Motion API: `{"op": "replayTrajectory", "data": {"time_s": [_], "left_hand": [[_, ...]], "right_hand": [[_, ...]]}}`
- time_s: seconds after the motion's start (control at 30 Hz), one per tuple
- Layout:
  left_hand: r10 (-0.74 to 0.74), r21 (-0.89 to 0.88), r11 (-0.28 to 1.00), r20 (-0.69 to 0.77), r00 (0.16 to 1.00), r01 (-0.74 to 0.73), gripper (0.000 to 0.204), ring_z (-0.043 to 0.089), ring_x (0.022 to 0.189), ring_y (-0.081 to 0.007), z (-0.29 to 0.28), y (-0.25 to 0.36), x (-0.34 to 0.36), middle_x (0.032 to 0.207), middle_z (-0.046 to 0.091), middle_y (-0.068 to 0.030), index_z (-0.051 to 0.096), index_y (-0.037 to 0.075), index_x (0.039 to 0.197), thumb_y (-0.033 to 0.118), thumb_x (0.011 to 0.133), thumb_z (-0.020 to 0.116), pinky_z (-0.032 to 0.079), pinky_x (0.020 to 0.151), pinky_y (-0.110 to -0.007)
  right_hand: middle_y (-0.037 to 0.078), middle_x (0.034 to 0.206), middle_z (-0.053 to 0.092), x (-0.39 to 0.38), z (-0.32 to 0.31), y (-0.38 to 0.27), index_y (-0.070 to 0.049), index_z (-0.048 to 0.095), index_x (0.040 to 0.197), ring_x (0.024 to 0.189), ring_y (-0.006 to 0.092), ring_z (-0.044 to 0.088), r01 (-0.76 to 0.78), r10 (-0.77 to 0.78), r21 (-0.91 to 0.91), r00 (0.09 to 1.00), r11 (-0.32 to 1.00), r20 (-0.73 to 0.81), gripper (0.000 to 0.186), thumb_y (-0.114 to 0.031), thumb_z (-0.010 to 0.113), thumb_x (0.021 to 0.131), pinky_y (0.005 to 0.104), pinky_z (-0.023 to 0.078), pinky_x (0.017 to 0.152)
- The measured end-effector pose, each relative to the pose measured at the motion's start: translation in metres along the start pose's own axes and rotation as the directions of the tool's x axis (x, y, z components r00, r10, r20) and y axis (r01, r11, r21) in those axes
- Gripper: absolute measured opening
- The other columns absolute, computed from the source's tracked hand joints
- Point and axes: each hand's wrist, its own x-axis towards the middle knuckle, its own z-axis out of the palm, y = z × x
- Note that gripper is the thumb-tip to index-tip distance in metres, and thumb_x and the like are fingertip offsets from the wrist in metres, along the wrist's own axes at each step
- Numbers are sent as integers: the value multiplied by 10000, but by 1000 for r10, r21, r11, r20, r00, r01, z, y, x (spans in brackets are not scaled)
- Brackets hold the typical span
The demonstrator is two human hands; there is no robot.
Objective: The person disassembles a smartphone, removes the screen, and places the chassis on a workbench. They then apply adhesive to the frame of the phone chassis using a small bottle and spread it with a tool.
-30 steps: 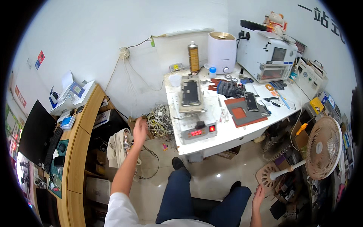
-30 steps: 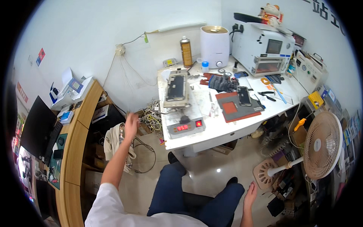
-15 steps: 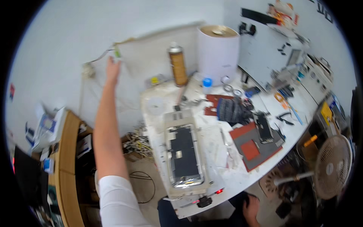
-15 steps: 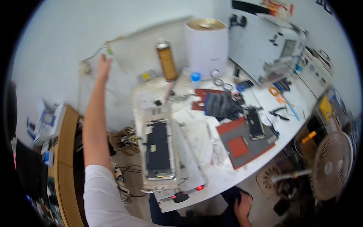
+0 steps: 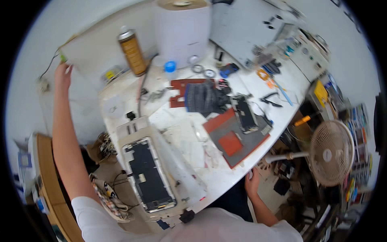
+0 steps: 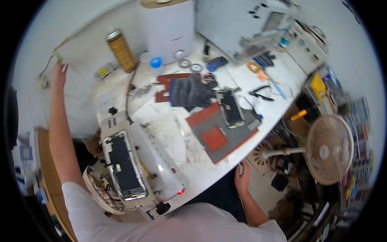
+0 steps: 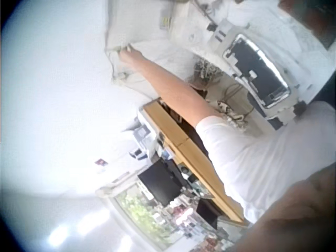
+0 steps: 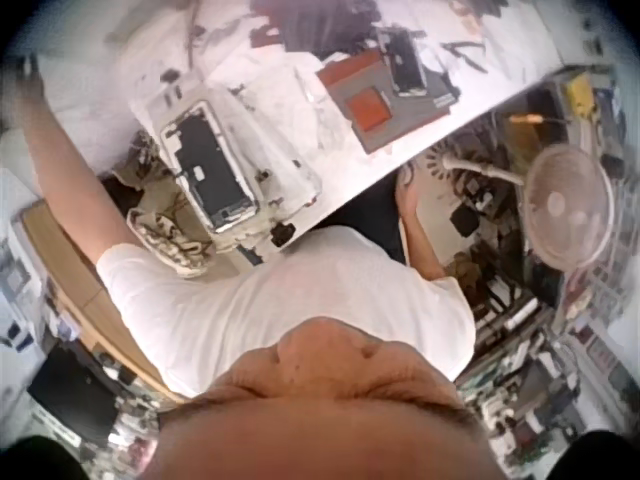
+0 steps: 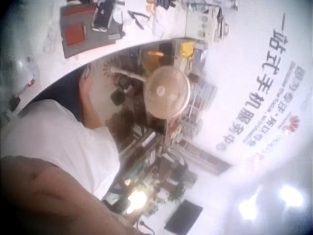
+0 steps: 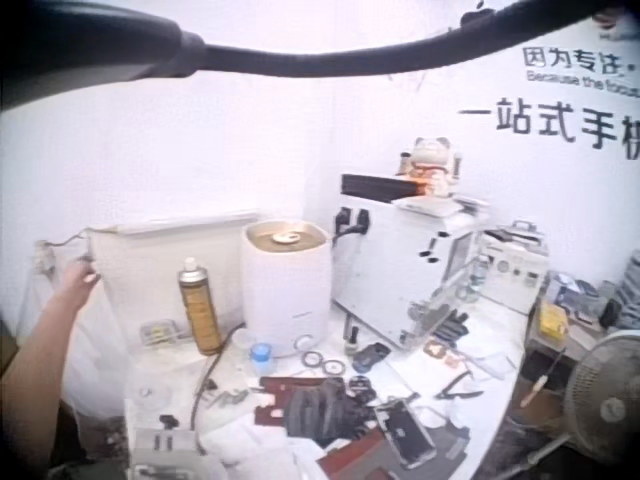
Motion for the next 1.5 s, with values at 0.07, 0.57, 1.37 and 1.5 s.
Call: {"op": "replayTrajectory", "data": {"time_s": [0.07,0.57,1.37,1.5], "left_hand": [[-379,-680,695,-72,922,233,614,557,1166,-189,0,-14,10,1378,574,-71,501,17,1539,-45,932,565,465,1175,-456],[-548,482,710,-82,833,514,646,566,1353,-331,90,-21,-581,1509,548,-189,439,58,1577,199,1002,699,452,1128,-418],[-883,135,421,-167,439,897,714,475,1450,-450,109,191,-777,1560,498,-301,392,-31,1595,427,1077,574,365,1215,-476],[-927,32,358,-103,360,933,777,426,1505,-430,94,257,-867,1599,451,-317,344,-65,1609,442,1071,580,327,1249,-460]], "right_hand": [[193,1246,690,13,-16,-11,5,643,1292,1182,357,662,-85,96,87,987,993,-128,279,-80,627,1027,419,502,1034],[123,1171,711,215,-105,-147,-71,723,1206,1093,357,658,428,-434,-292,900,856,45,297,-214,737,946,443,542,938],[97,918,716,283,-157,-155,4,653,1325,660,115,694,202,-206,58,977,978,55,328,-227,525,1131,239,452,512],[83,1007,707,339,-147,-88,-8,568,1452,641,147,707,126,-192,307,962,943,195,425,-279,543,1126,244,481,478]]}}
